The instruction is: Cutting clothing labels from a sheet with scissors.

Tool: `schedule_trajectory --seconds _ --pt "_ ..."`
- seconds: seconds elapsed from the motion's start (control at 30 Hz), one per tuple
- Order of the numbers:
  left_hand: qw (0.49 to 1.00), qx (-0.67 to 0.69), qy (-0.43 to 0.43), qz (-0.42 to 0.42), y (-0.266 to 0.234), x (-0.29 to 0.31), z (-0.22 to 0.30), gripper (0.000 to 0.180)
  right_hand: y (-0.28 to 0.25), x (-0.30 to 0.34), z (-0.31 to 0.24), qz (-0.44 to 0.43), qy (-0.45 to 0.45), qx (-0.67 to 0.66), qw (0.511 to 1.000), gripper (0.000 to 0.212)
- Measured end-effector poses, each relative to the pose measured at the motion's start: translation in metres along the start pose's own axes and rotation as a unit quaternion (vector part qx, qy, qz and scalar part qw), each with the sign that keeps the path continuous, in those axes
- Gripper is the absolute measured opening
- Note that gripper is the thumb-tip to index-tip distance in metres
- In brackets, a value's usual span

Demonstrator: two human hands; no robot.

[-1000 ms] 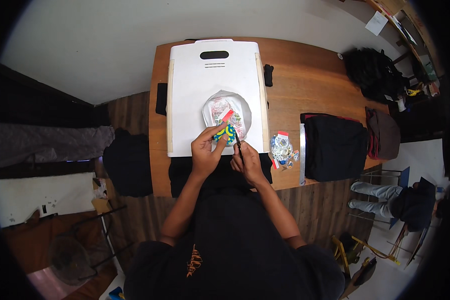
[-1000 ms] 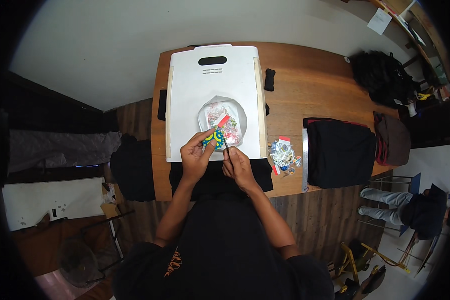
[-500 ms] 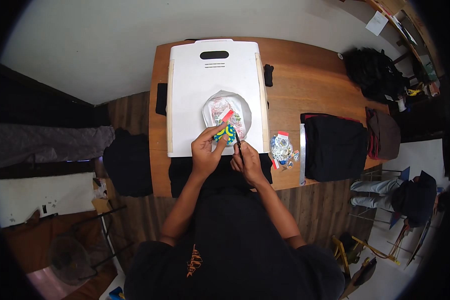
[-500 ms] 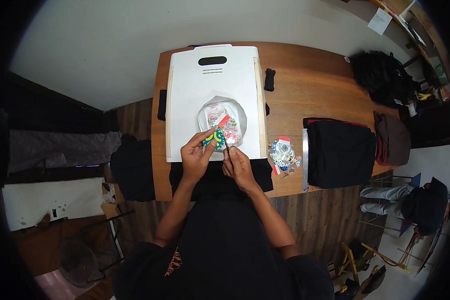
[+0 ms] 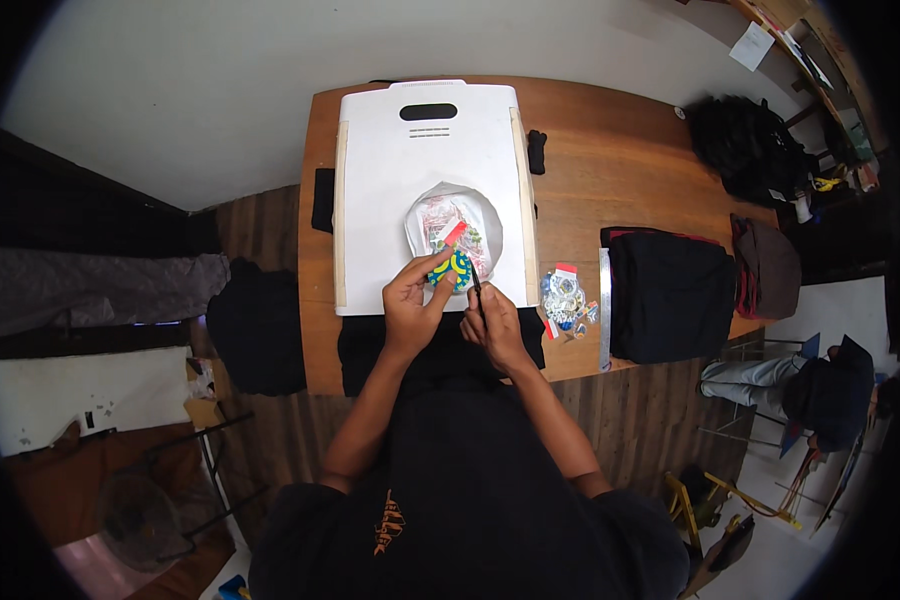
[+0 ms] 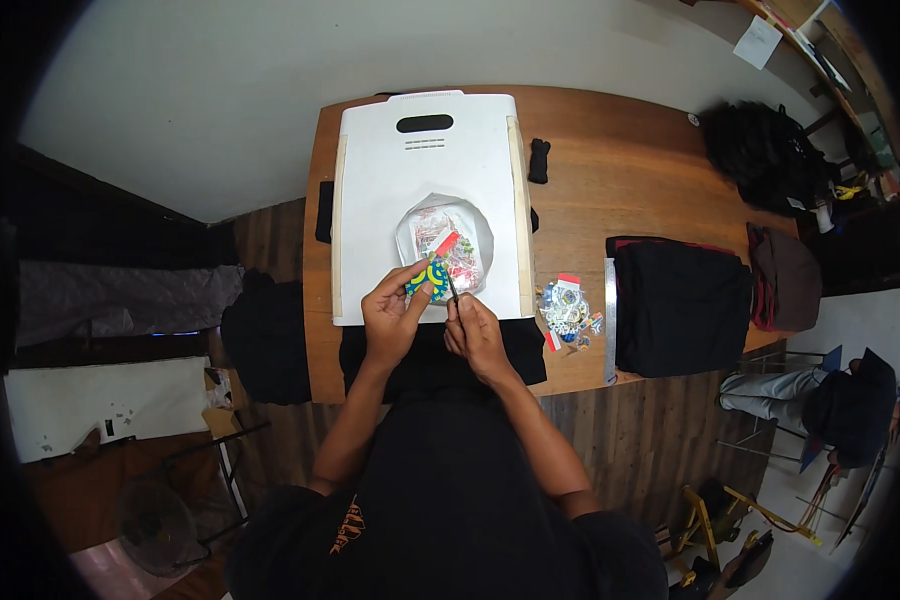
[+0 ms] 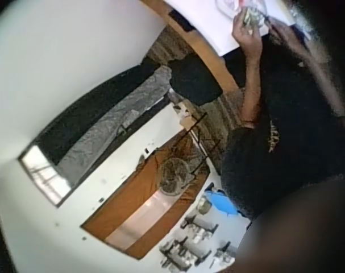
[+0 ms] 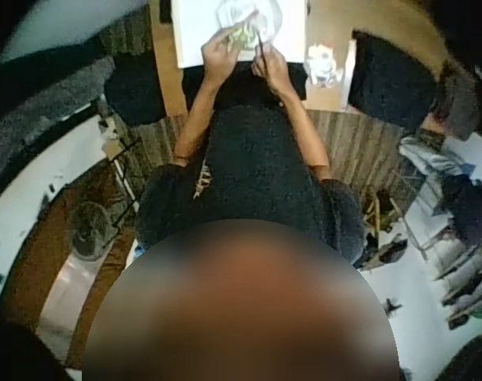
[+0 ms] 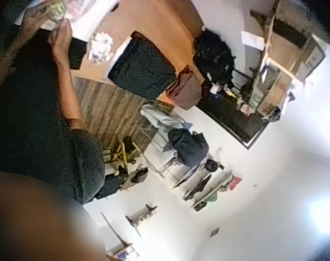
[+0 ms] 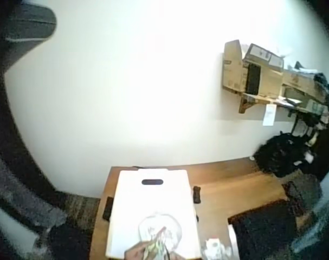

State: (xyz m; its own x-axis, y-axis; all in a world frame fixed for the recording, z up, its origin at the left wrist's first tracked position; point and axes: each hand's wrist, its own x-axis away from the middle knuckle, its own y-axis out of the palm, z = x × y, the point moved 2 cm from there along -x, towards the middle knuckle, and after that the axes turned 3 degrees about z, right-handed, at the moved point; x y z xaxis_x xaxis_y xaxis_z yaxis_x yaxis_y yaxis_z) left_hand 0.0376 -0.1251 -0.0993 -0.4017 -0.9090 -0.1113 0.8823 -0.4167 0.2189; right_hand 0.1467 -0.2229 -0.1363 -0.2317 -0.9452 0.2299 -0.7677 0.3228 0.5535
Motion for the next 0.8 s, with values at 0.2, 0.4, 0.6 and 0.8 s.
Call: schedule_trajectory --seconds 0.2,0.4,0.6,0.8 --pt "1.0 -0.001 0.002 0.003 -0.0001 -0.0007 0.0008 0.033 0.0004 0.0002 -0.0019 -0.007 0.004 -0.008 1.0 0.038" --pt "1.0 0.002 0.003 0.002 0.0005 -0.0006 0.0013 0.033 -0.0002 0.0002 -0.0023 -0.009 0.005 -0.008 1.0 0.038" --pt "1.0 0.001 0.001 0.002 0.0002 -0.0014 0.001 0.033 -0.002 -0.0001 -0.0012 -0.007 0.005 -0.006 1.0 0.038" --pt "1.0 0.005 0.006 0.002 0.0003 -0.0019 0.001 0.033 -0.0016 -0.0006 -0.0016 -0.013 0.004 -0.001 1.0 0.038"
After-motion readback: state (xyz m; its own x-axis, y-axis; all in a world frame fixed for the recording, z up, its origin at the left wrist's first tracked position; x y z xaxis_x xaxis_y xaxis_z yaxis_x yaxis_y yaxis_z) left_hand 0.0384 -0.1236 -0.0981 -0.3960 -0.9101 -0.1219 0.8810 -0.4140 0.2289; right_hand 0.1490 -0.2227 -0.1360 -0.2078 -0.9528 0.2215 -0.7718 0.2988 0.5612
